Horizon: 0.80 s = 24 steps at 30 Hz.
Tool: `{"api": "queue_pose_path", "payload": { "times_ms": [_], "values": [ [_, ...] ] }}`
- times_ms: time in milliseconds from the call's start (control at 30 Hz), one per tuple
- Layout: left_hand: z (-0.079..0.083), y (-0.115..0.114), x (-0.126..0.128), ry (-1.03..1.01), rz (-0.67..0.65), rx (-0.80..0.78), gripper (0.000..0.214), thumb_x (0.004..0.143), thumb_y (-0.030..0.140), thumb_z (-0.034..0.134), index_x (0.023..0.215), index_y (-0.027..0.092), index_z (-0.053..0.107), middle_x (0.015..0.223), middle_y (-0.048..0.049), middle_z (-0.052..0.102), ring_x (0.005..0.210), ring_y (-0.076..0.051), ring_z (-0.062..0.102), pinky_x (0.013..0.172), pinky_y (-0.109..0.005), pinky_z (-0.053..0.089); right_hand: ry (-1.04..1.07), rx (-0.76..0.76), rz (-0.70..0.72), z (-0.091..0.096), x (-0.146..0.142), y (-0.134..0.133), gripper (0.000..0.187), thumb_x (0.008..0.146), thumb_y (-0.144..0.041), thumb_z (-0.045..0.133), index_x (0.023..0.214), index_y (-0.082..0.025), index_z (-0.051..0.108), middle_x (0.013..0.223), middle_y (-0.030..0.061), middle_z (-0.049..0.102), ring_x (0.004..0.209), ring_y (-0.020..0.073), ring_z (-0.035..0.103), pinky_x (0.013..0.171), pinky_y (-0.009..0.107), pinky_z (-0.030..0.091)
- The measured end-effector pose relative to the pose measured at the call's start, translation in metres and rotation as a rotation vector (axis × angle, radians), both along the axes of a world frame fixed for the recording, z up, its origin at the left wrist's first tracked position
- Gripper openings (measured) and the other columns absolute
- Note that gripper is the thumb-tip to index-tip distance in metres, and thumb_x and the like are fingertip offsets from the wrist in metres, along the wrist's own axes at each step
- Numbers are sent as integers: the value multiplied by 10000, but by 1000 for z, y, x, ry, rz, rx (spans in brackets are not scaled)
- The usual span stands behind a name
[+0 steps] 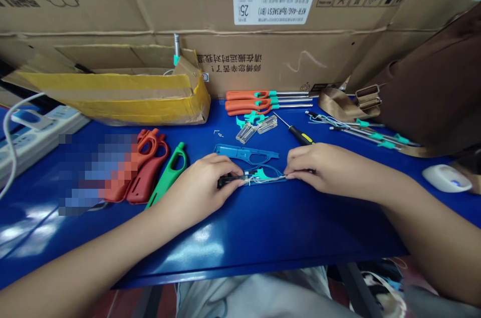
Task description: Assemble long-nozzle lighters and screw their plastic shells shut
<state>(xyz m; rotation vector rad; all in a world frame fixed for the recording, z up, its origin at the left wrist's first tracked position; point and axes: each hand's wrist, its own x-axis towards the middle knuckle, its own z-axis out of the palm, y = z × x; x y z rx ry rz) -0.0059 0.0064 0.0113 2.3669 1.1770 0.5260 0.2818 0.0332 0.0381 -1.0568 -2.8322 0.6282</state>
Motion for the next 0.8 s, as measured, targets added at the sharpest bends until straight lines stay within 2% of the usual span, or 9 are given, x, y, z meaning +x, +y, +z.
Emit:
{"api": "queue_pose_path", "payload": {
  "times_ms": [400, 667, 800],
  "values": [
    [-2, 1, 2, -23, -16, 17, 107, 961, 248, 667, 1007, 204, 753, 994, -25, 747, 941, -203, 671, 887, -355, 521, -36, 3, -59, 0, -2, 1, 188, 956, -160, 577, 869, -189, 741, 888, 24, 700, 822, 167, 660, 760, 288, 461],
    [-4, 1, 2, -17, -1, 14, 102, 963, 247, 665, 1005, 207, 750, 994, -24, 748, 943, -208, 672, 889, -361, 523, -205, 49, -28, 8, -9, -9, 271, 977, -116, 500, 816, -177, 710, 878, 34, 669, 762, 165, 651, 658, 291, 413],
    [-4, 0, 2, -14, -12, 30, 102, 963, 246, 666, 1005, 202, 747, 990, -29, 747, 938, -212, 670, 888, -368, 524, -148, 44, -46, 5, -7, -7, 254, 994, -178, 517, 836, -188, 715, 888, 30, 672, 790, 169, 651, 691, 293, 429]
  ]
}}
